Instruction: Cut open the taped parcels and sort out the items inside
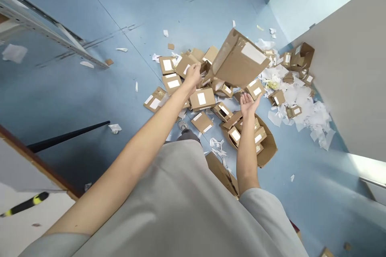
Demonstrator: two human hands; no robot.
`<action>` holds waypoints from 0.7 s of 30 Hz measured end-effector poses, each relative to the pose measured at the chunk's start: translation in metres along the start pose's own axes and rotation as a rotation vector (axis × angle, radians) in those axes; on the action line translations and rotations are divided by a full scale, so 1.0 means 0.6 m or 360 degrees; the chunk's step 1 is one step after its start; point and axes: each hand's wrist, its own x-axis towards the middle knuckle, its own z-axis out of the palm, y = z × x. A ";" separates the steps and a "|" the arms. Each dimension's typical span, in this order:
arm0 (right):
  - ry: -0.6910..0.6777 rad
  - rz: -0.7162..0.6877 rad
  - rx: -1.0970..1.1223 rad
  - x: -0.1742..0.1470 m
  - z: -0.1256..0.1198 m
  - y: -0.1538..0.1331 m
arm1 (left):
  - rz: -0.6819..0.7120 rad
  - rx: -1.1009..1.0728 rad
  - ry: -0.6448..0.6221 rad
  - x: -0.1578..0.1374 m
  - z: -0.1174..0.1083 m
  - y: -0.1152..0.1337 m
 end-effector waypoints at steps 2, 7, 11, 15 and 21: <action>0.0093 -0.0041 -0.0038 0.014 -0.004 -0.005 | 0.0029 0.0102 0.0041 0.006 -0.008 0.019; -0.0160 0.0277 -0.0478 -0.017 0.060 0.113 | -0.0246 0.0156 0.0251 -0.093 -0.149 -0.022; -0.0531 0.0631 -0.0836 -0.077 0.182 0.254 | -0.0495 0.0024 0.0608 -0.212 -0.266 -0.092; -0.1041 0.0862 -0.1162 -0.173 0.321 0.387 | -0.0636 -0.0205 0.1044 -0.332 -0.373 -0.141; -0.1768 0.1044 -0.1591 -0.369 0.431 0.529 | -0.0589 -0.0614 0.1806 -0.586 -0.500 -0.181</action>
